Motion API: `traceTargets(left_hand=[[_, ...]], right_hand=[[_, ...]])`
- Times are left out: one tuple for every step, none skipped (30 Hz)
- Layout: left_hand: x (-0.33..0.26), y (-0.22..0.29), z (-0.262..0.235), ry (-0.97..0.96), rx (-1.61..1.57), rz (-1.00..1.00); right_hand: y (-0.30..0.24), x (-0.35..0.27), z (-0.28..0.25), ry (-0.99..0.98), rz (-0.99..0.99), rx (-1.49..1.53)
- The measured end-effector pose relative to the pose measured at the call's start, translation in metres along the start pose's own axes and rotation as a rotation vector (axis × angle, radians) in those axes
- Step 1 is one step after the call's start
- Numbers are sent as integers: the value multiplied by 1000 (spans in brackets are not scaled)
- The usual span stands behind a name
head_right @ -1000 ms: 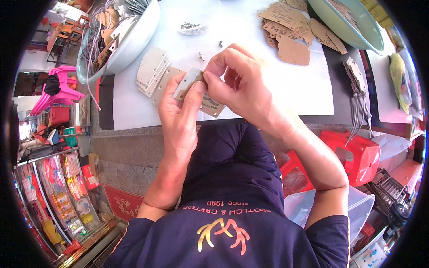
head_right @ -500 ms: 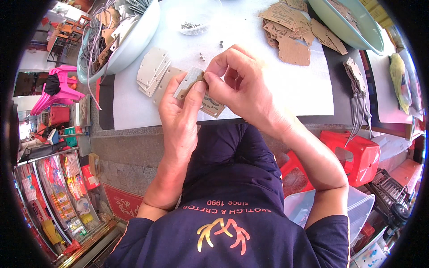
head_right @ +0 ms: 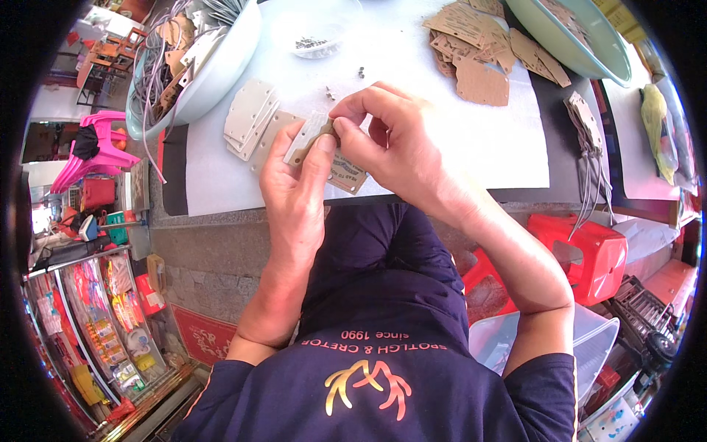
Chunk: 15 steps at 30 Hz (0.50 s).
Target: Manually assemble shoe components by attaching metal eyelets or studs to a cardboard/leather piece.
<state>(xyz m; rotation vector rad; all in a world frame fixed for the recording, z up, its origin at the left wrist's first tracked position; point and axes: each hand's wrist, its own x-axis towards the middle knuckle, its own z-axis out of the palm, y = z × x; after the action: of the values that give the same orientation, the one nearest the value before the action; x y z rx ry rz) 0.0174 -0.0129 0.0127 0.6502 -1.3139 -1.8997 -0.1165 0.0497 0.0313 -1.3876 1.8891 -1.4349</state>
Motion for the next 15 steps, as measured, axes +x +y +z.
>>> traceTargets(left_hand=[[0,0,1,-3,-3,5],[0,-1,1,-4,-3,4],[0,-1,2,-6,8,16],[0,-1,2,-7,18,28],[0,-2,2,-9,18,28],[-1,-1,1,-10,16,27],[-1,-1,1,-11,15,26],[-2,-1,1,-11,17,27],[-2,-1,1,1,8,26],[-2,-2,2,13,0,26],[-2,-2,2,10,0,25],[-2,-1,1,-1,39,41],[-2,-1,1,-13,79,58],[-2,-2,1,-16,79,58],[-2,-3,2,-19,104,88]], right_hand=[[2,0,0,-12,-67,-58],[2,-1,0,-12,-67,-58],[2,-1,-1,-10,-76,-54],[2,-1,-1,-8,-85,-51],[3,-1,-1,-7,-85,-51],[4,0,-1,0,-80,-12],[5,0,-1,8,-75,27],[6,0,-1,8,-76,29],[7,0,-2,-4,-32,77],[7,0,-3,-15,12,126],[8,0,-3,-13,13,125],[8,-1,-3,-18,28,146],[8,-1,-3,-23,44,167],[8,-1,-4,-20,44,166],[9,-1,-4,-20,20,151]])
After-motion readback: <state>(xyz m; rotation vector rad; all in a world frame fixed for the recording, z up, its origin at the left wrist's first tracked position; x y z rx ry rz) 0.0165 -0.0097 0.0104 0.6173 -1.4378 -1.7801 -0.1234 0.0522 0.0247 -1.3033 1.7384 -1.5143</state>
